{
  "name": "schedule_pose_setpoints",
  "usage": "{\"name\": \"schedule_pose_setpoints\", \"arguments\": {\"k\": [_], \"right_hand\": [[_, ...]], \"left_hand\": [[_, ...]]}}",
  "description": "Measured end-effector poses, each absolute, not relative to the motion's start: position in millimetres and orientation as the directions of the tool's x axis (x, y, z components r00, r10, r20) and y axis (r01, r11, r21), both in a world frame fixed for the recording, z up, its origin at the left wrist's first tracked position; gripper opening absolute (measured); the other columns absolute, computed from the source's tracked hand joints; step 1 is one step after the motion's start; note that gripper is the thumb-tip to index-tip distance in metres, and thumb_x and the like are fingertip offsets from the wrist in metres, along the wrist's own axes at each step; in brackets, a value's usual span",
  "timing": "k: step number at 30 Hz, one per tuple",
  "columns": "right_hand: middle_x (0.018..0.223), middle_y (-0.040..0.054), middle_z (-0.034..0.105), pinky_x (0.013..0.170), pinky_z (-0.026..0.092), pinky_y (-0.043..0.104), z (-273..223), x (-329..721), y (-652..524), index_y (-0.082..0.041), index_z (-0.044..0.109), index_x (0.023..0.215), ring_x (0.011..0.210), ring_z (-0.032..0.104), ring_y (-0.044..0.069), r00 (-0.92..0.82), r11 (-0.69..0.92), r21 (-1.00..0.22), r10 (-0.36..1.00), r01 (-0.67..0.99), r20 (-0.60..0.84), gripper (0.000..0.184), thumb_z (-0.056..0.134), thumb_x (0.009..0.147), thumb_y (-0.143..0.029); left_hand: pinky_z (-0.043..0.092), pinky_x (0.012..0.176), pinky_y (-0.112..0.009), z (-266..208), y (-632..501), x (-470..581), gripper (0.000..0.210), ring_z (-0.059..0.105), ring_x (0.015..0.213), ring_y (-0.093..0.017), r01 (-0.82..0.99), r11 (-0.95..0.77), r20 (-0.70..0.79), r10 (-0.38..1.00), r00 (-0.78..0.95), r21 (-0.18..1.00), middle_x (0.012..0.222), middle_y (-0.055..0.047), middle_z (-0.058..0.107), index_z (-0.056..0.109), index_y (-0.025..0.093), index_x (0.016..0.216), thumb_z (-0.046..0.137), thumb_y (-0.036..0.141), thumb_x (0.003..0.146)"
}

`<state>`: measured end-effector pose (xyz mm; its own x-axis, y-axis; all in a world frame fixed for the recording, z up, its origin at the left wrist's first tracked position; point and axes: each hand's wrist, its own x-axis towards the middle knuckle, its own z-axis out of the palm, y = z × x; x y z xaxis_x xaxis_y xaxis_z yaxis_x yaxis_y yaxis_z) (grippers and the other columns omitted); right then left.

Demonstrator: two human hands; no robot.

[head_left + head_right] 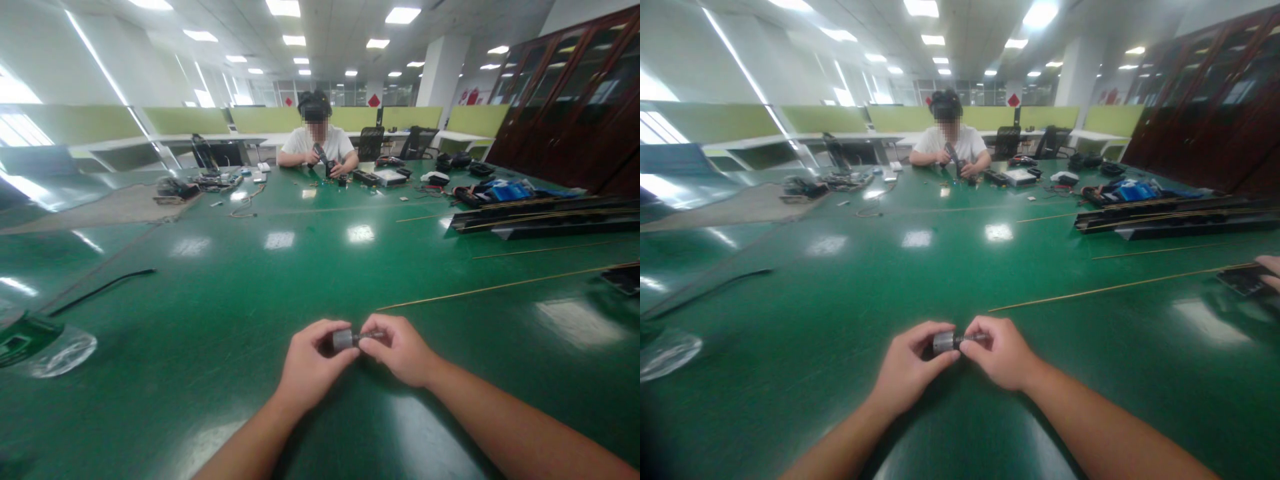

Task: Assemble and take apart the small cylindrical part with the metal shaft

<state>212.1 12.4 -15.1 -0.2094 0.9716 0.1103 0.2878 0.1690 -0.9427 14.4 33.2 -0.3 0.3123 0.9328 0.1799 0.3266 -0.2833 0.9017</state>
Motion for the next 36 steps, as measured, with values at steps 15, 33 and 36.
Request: {"name": "schedule_pose_setpoints", "arguments": {"k": [15, 33, 36], "right_hand": [[0.065, -0.0018, 0.057, 0.052, 0.040, 0.022, -19.0, 213.1, 14.6, -0.016, 0.061, 0.080, 0.055, 0.053, 0.011, -0.199, 0.125, -0.978, 0.976, 0.166, 0.091, 0.016, 0.067, 0.083, -0.030], [0.058, -0.0031, 0.057, 0.045, 0.037, 0.020, -20.1, 214.3, 17.0, -0.017, 0.055, 0.077, 0.045, 0.049, 0.009, -0.127, 0.027, -1.000, 0.991, -0.005, 0.027, 0.023, 0.063, 0.086, -0.036], [0.057, -0.0029, 0.057, 0.044, 0.036, 0.020, -20.2, 214.4, 16.9, -0.017, 0.055, 0.076, 0.045, 0.049, 0.009, -0.121, 0.029, -1.000, 0.992, -0.012, 0.030, 0.023, 0.063, 0.085, -0.035]], "left_hand": [[0.054, 0.083, -0.032, -3.2, 34.7, 13.7, 0.039, 0.069, 0.089, -0.023, 0.220, -0.143, 0.080, 0.960, 0.269, 0.965, 0.100, -0.008, 0.073, 0.072, 0.016, 0.102, 0.081, 0.030, 0.067], [0.053, 0.079, -0.029, -4.7, 37.9, 13.0, 0.039, 0.069, 0.083, -0.021, 0.137, -0.060, 0.029, 0.975, 0.221, 0.989, 0.095, -0.008, 0.074, 0.071, 0.014, 0.100, 0.082, 0.031, 0.066], [0.053, 0.079, -0.028, -4.9, 38.0, 13.1, 0.038, 0.069, 0.083, -0.021, 0.131, -0.061, 0.029, 0.973, 0.229, 0.990, 0.095, -0.008, 0.074, 0.071, 0.015, 0.099, 0.083, 0.031, 0.067]]}}
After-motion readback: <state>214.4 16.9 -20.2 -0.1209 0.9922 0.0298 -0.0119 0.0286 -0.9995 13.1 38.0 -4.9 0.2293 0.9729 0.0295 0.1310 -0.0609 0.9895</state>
